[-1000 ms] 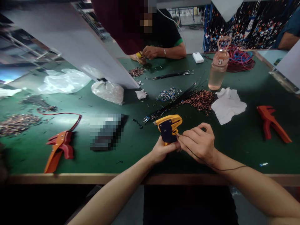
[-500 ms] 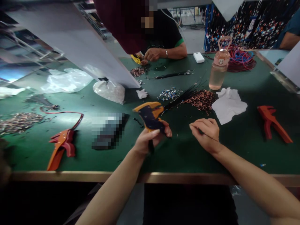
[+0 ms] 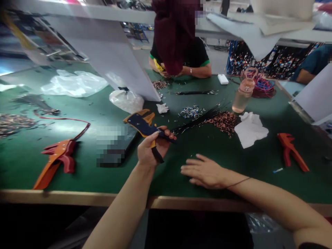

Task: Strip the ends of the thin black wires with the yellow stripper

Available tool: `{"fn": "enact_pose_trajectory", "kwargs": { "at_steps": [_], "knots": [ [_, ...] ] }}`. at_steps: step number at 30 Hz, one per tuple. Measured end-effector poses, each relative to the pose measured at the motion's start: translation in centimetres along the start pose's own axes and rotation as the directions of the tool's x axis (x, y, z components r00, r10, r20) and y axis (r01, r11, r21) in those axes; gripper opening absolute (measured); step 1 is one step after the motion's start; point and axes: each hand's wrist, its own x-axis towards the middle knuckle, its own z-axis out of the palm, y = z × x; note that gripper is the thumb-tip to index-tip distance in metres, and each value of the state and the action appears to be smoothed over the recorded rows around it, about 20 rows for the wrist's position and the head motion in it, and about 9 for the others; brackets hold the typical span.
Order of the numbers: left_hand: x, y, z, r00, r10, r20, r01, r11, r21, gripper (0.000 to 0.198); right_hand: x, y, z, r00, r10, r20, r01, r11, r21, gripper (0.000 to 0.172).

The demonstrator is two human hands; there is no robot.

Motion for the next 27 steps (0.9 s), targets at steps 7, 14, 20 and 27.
{"fn": "enact_pose_trajectory", "kwargs": {
  "at_steps": [7, 14, 20, 27],
  "knots": [
    [-0.2, -0.4, 0.2, 0.998, -0.023, 0.051, 0.024, 1.0, -0.016, 0.022, -0.8, 4.2, -2.3, 0.908, 0.334, -0.253, -0.378, 0.913, -0.15, 0.048],
    [-0.5, -1.1, 0.3, 0.99, -0.086, 0.108, 0.084, 0.996, 0.026, 0.027, -1.9, 3.1, -1.0, 0.929, 0.315, -0.197, -0.335, 0.939, -0.077, 0.042],
    [-1.2, -2.0, 0.4, 0.929, -0.261, 0.264, 0.248, 0.965, 0.083, 0.03, -2.6, 2.6, -2.1, 0.823, 0.358, -0.441, -0.359, 0.929, 0.084, 0.039],
    [-1.8, -3.6, 0.1, 0.758, -0.453, 0.469, 0.355, 0.89, 0.286, 0.045, -2.0, 0.4, -0.4, 0.632, 0.298, -0.715, -0.167, 0.954, 0.25, 0.025]
  ]
}}
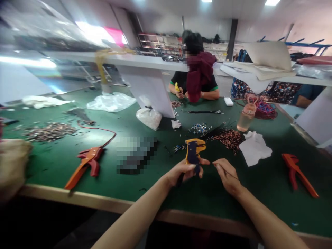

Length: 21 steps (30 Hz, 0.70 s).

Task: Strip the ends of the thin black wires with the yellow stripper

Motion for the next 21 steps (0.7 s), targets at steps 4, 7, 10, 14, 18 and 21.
{"fn": "enact_pose_trajectory", "kwargs": {
  "at_steps": [4, 7, 10, 14, 18, 21],
  "knots": [
    [0.17, -0.52, 0.05, 0.994, -0.094, 0.056, 0.091, 0.995, 0.046, 0.052, 0.35, -0.3, -0.45, 0.996, -0.084, -0.044, 0.084, 0.996, 0.001, 0.02],
    [0.23, -0.64, 0.2, 0.996, -0.069, 0.056, 0.067, 0.997, 0.045, 0.054, 0.56, -0.67, -0.39, 0.989, -0.147, 0.023, 0.146, 0.989, 0.028, 0.019],
    [0.21, -0.55, 0.17, 0.997, -0.073, 0.038, 0.071, 0.995, 0.064, 0.056, 0.61, -0.82, -0.09, 0.989, -0.143, 0.034, 0.141, 0.989, 0.044, 0.019],
    [0.13, -0.47, -0.11, 0.995, -0.099, 0.023, 0.097, 0.991, 0.091, 0.062, 0.6, -0.79, 0.03, 0.994, -0.106, 0.042, 0.103, 0.992, 0.07, 0.018],
    [0.09, -0.67, -0.35, 0.996, -0.09, 0.02, 0.087, 0.99, 0.114, 0.064, 0.61, -0.83, -0.18, 0.998, -0.041, 0.057, 0.035, 0.994, 0.1, 0.019],
    [0.11, -0.84, -0.39, 0.995, -0.102, 0.016, 0.1, 0.989, 0.107, 0.064, 0.5, -0.74, -0.23, 0.998, -0.001, 0.067, -0.006, 0.993, 0.116, 0.023]
  ]
}}
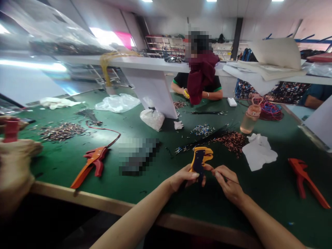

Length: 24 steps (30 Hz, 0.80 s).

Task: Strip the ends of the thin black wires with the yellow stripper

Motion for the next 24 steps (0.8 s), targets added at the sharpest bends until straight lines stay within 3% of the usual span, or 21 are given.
{"fn": "enact_pose_trajectory", "kwargs": {
  "at_steps": [8, 14, 18, 21, 24],
  "knots": [
    [0.1, 0.0, 0.1, 1.0, 0.003, -0.03, -0.006, 0.995, -0.103, 0.057, -0.2, 0.6, -0.2, 0.981, 0.191, -0.013, -0.192, 0.98, -0.05, 0.026],
    [-0.2, 0.1, 0.1, 0.999, 0.012, -0.053, -0.015, 0.998, -0.054, 0.058, -0.3, 1.0, -0.4, 0.96, 0.277, -0.049, -0.275, 0.961, 0.039, 0.03],
    [0.0, 0.5, 0.6, 0.975, 0.077, -0.208, -0.09, 0.995, -0.052, 0.055, -0.4, 1.8, -0.4, 0.931, 0.346, -0.114, -0.328, 0.933, 0.151, 0.038],
    [1.1, 1.4, 1.7, 0.952, 0.146, -0.27, -0.164, 0.985, -0.046, 0.052, -0.4, 2.2, -0.5, 0.933, 0.353, -0.065, -0.343, 0.93, 0.132, 0.043],
    [2.8, 2.5, 3.4, 0.959, 0.186, -0.213, -0.173, 0.982, 0.079, 0.05, -0.4, 2.3, -0.7, 0.933, 0.354, 0.059, -0.358, 0.93, 0.086, 0.046]
  ]
}}
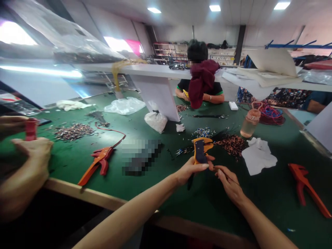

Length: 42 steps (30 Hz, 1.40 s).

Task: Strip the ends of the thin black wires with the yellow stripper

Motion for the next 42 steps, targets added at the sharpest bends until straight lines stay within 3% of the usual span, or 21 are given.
{"fn": "enact_pose_trajectory", "kwargs": {
  "at_steps": [6, 10, 15, 20, 23, 26, 30, 33, 38, 42],
  "knots": [
    [1.7, -0.1, 2.5, 0.996, -0.029, 0.084, 0.026, 0.999, 0.037, 0.06, -0.2, -0.2, -0.3, 0.976, -0.068, 0.206, 0.067, 0.998, 0.015, 0.041],
    [0.5, -0.8, 1.8, 0.988, 0.016, 0.151, -0.002, 0.996, -0.088, 0.058, 0.0, -0.4, -0.4, 0.98, -0.05, 0.192, 0.052, 0.999, -0.007, 0.04],
    [-0.5, -2.9, 0.4, 0.994, 0.018, 0.108, 0.006, 0.976, -0.218, 0.053, 0.1, -0.5, -0.2, 0.981, 0.018, 0.193, -0.014, 1.0, -0.025, 0.035],
    [-0.6, -4.2, -0.5, 0.978, -0.003, 0.208, 0.048, 0.976, -0.212, 0.064, -0.1, -0.2, -0.2, 0.985, 0.038, 0.17, -0.038, 0.999, -0.002, 0.04],
    [-0.5, -4.2, -0.7, 0.965, 0.058, 0.257, -0.003, 0.978, -0.21, 0.074, -0.1, -0.2, -0.2, 0.988, 0.055, 0.145, -0.058, 0.998, 0.018, 0.037],
    [-0.5, -4.2, -0.6, 0.952, 0.112, 0.285, -0.049, 0.975, -0.218, 0.072, -0.1, -0.5, 0.0, 0.986, 0.078, 0.144, -0.094, 0.99, 0.104, 0.046],
    [-0.4, -4.3, 0.0, 0.963, 0.097, 0.252, -0.034, 0.969, -0.243, 0.059, -0.1, -1.2, 0.7, 0.982, 0.134, 0.134, -0.159, 0.969, 0.191, 0.054],
    [-0.5, -4.4, 0.5, 0.984, 0.08, 0.161, -0.037, 0.966, -0.256, 0.06, -0.1, -1.6, 1.1, 0.979, 0.116, 0.165, -0.155, 0.958, 0.243, 0.052],
    [-0.5, -3.5, 0.3, 0.992, 0.108, 0.062, -0.091, 0.968, -0.235, 0.054, 0.0, -1.7, 0.4, 0.968, 0.063, 0.244, -0.101, 0.984, 0.146, 0.044],
    [-0.3, -2.4, -0.8, 0.986, 0.164, 0.036, -0.149, 0.954, -0.261, 0.048, 0.5, -0.9, -1.4, 0.989, 0.085, 0.123, -0.102, 0.985, 0.139, 0.044]
  ]
}}
